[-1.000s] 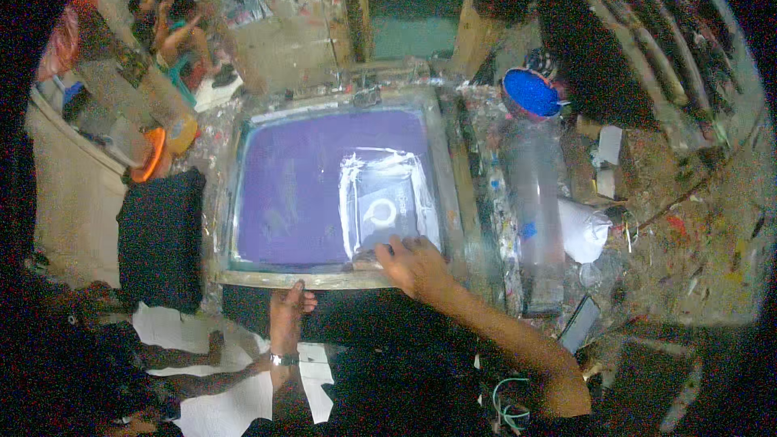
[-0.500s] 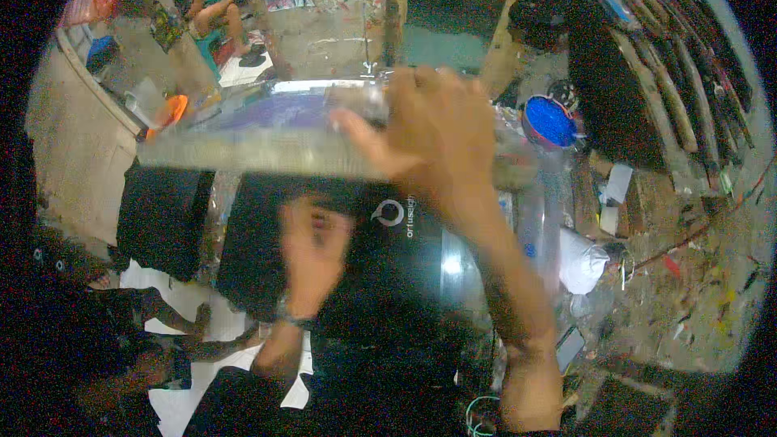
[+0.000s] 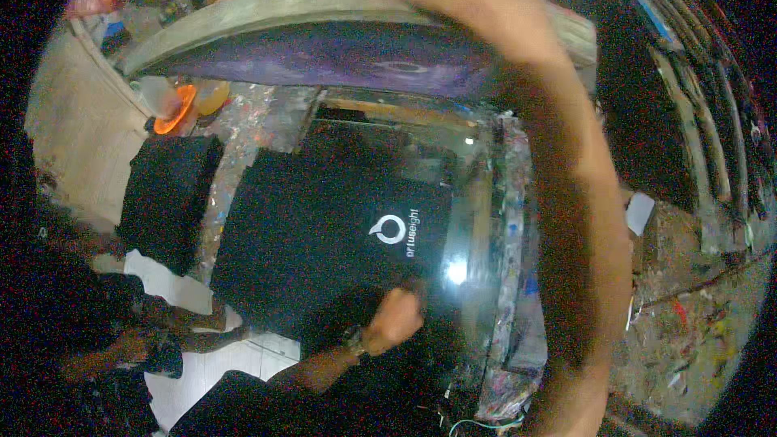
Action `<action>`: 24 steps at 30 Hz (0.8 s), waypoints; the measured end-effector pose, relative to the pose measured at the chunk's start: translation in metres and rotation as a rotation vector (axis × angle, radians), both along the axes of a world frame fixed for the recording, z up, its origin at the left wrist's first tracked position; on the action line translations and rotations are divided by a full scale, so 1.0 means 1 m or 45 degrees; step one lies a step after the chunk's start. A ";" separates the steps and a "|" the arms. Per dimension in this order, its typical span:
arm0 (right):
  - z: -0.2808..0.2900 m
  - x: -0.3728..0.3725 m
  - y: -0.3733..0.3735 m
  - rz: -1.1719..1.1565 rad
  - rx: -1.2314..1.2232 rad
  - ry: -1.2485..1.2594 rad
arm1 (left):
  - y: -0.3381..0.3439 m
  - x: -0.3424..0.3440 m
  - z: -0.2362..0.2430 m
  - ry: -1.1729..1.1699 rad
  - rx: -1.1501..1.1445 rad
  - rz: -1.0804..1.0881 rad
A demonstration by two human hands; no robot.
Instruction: The person performs screen printing on black t-shirts by placing a shirt on the platen, lowering a screen frame, and using a squeegee to spread white ink across the design. The person then lifts the frame and hands the printed garment to an assistant to be stacked.
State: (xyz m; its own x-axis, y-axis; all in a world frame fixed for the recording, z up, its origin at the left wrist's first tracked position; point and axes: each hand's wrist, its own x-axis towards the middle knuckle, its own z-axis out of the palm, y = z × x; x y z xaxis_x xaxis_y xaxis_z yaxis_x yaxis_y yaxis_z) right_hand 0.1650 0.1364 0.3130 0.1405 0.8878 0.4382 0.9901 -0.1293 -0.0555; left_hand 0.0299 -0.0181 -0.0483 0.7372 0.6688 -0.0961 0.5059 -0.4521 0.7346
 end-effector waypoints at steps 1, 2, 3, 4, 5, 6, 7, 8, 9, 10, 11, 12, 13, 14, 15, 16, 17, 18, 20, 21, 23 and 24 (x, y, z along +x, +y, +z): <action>0.005 -0.007 0.005 0.022 -0.001 0.002 | -0.004 -0.004 -0.007 0.016 -0.005 -0.129; 0.001 0.005 0.022 0.173 0.195 0.014 | -0.019 0.001 -0.028 -0.006 0.214 -0.220; -0.004 0.016 0.040 0.341 0.381 0.020 | -0.042 -0.007 -0.067 -0.830 0.561 -0.050; 0.009 0.030 0.036 0.147 0.147 -0.009 | -0.042 0.005 -0.047 -0.407 0.199 -0.266; 0.008 0.031 0.030 0.199 0.183 0.013 | -0.031 0.000 -0.019 -0.418 0.055 -0.265; 0.007 0.034 0.038 0.179 0.126 0.053 | -0.020 -0.013 0.010 -0.420 -0.085 -0.229; 0.007 0.041 0.044 0.142 0.067 0.082 | -0.008 -0.020 0.038 -0.431 -0.223 -0.201; 0.002 0.039 0.049 0.161 0.075 0.047 | 0.010 -0.039 0.041 -0.349 -0.372 -0.188; -0.001 0.045 0.050 0.133 0.085 -0.025 | 0.037 -0.063 0.060 -0.226 -0.494 0.101; 0.004 0.040 0.049 0.018 0.075 0.050 | 0.056 -0.096 0.051 -0.262 -0.068 0.477; 0.007 0.038 0.049 0.021 0.096 0.037 | 0.076 -0.133 0.045 0.026 0.440 0.750; 0.004 0.037 0.055 0.041 0.110 0.036 | 0.090 -0.173 0.028 0.195 0.642 1.104; 0.007 0.041 0.057 0.037 0.132 0.022 | 0.102 -0.203 0.011 0.311 0.695 1.219; 0.009 0.044 0.060 0.054 0.134 0.058 | 0.108 -0.226 0.004 0.453 0.751 1.340; 0.012 0.048 0.060 0.056 0.134 0.075 | 0.112 -0.231 -0.002 0.472 0.709 1.246; 0.012 0.052 0.064 0.055 0.118 0.112 | 0.113 -0.238 -0.005 0.506 0.668 1.160; 0.013 0.056 0.065 0.039 0.106 0.131 | 0.117 -0.237 -0.006 0.516 0.618 1.055; 0.015 0.060 0.066 0.009 0.081 0.158 | 0.119 -0.235 -0.004 0.401 0.519 1.037; 0.012 0.055 0.066 -0.001 0.092 0.149 | 0.125 -0.227 0.008 0.156 0.313 0.992; 0.006 0.049 0.063 0.029 0.127 0.126 | 0.127 -0.227 0.016 -0.017 0.133 0.997; 0.003 0.047 0.069 0.055 0.126 0.157 | 0.134 -0.221 0.007 -0.559 -0.033 1.099; 0.007 0.058 0.072 0.027 0.092 0.192 | 0.137 -0.212 0.005 -0.833 -0.113 1.143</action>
